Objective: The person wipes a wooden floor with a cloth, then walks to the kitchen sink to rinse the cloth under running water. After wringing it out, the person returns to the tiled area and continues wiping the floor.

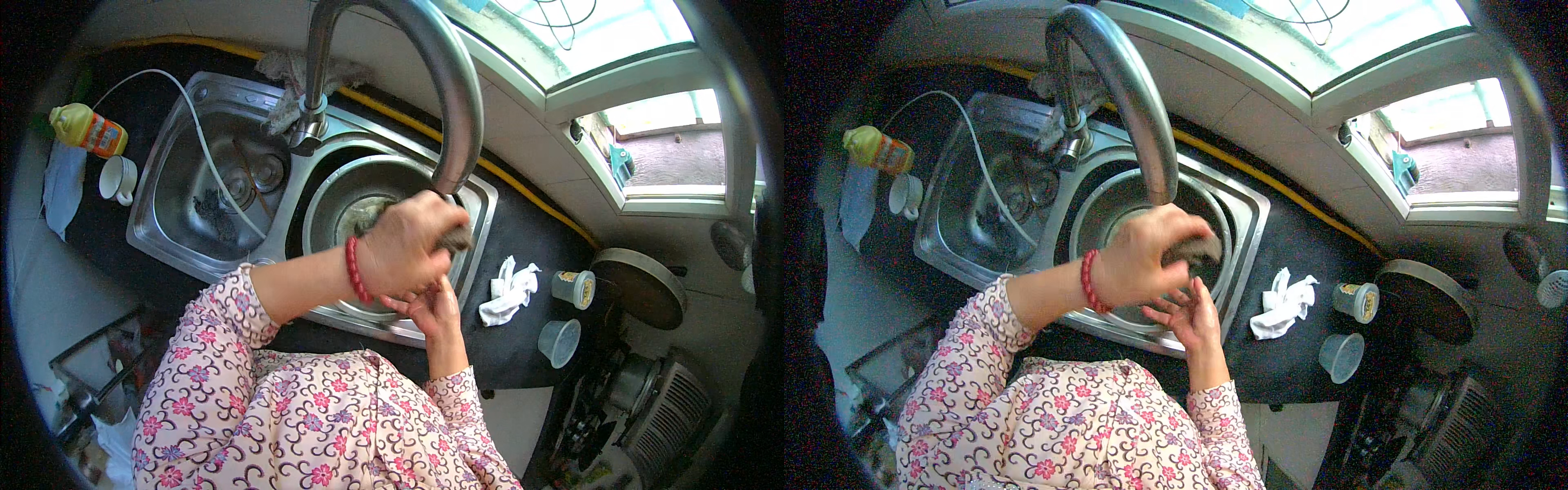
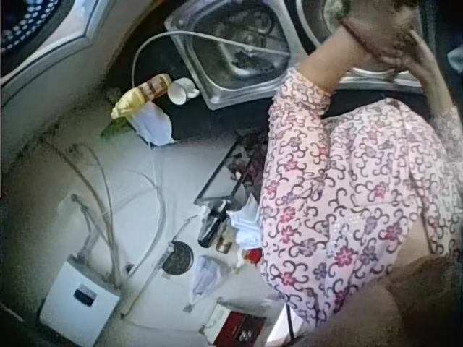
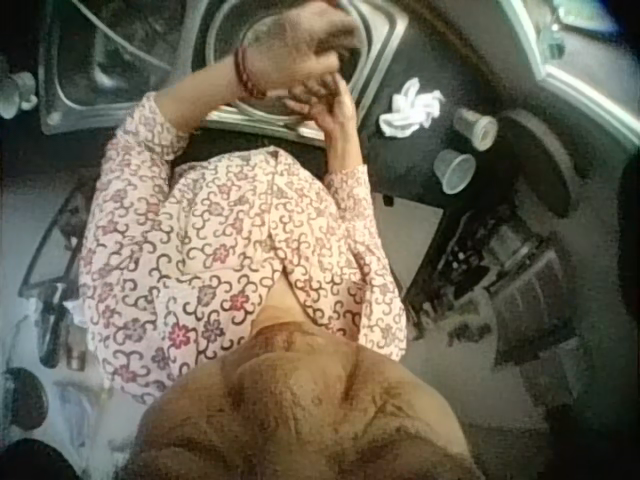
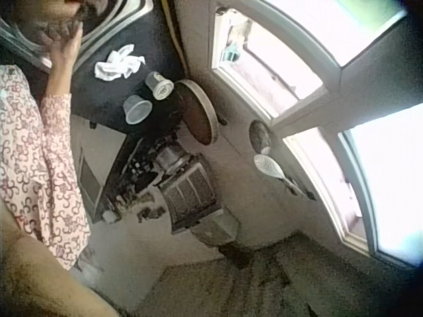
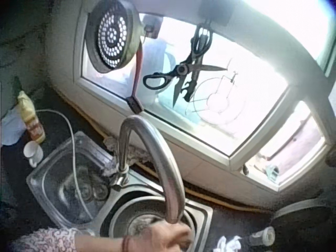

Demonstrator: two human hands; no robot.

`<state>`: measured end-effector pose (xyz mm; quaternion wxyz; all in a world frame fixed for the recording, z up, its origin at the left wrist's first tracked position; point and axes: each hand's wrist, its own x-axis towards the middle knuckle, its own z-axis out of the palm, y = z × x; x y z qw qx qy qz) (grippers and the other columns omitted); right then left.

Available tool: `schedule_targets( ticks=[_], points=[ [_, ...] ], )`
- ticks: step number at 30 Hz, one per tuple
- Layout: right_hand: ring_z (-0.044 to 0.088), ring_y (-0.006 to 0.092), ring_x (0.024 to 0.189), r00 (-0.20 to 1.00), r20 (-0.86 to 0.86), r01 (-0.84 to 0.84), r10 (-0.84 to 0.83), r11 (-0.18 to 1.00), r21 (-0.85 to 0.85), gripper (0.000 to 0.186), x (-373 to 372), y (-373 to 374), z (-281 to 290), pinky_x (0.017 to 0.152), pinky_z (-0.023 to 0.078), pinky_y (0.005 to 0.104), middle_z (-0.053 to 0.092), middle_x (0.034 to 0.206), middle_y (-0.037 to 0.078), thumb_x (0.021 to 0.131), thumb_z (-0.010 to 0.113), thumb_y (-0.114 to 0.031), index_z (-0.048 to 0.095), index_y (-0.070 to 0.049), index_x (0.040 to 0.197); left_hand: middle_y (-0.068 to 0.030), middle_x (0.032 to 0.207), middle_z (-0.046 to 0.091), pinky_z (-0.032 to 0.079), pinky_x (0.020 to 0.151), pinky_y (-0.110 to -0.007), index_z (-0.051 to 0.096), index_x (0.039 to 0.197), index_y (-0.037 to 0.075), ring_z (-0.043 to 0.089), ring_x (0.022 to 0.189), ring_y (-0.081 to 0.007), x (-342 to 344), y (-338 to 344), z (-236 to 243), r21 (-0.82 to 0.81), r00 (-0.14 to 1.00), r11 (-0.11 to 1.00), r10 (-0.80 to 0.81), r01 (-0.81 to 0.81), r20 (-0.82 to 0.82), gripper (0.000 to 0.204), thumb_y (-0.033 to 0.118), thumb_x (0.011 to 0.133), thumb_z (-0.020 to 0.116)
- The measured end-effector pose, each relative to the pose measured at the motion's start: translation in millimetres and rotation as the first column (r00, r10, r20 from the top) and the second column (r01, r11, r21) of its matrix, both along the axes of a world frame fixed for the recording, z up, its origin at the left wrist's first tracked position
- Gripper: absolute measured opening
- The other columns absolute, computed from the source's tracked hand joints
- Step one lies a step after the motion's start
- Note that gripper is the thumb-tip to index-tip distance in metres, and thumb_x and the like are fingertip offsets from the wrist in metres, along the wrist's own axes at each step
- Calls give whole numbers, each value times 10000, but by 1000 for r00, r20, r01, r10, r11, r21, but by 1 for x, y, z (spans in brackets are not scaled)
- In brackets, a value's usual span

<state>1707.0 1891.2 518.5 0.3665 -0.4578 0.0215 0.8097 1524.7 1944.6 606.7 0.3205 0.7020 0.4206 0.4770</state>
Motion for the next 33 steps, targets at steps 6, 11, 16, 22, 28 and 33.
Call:
schedule_targets(
  ticks=[6,11,16,22,28,33],
  points=[
    [470,292,1136,995,-25,98,-95,949,299,473,6,-6,7,942,406,454,453,1249,154,920,379,-414,432,-60,1230,-139,948,514,476,729,-381,563,981,68,547,832,-322,31,-33,1,222,999,974,47,-43,-14,402,70,592,662],
    [358,527,1127,998,-24,54,-58,987,-149,660,3,-9,0,889,299,691,286,1295,300,878,411,-513,242,-49,1317,-135,904,515,462,764,-379,565,949,50,528,875,-311,22,-37,-98,-70,910,997,11,-43,-414,338,93,621,636],
    [369,390,1195,944,-330,-27,-13,993,-116,801,0,-9,-17,953,310,611,261,1376,200,824,428,-606,173,-71,1364,-149,921,523,457,784,-375,577,924,38,522,895,-315,26,-43,-71,78,975,997,37,-20,-218,313,45,612,600],
    [441,307,1120,958,-260,212,-119,905,368,510,5,10,-29,931,371,473,424,1230,146,885,414,-429,364,-68,1242,-133,925,496,464,733,-345,568,877,29,530,836,-290,39,-60,5,297,991,948,-129,112,36,287,64,600,637],
    [514,292,1025,947,-292,243,-134,892,380,389,4,18,-19,877,432,436,518,1122,135,900,419,-340,471,-51,1156,-162,921,504,472,709,-354,565,798,-5,550,816,-289,40,-74,14,386,891,860,-421,333,170,137,39,672,595],
    [575,280,947,961,-204,231,-187,947,221,317,7,21,-1,831,483,406,596,1032,126,912,423,-265,560,-36,1084,-138,971,557,472,785,-348,596,834,45,576,881,-277,18,-36,-3,248,941,964,-165,90,297,236,6,605,634]
  ],
)
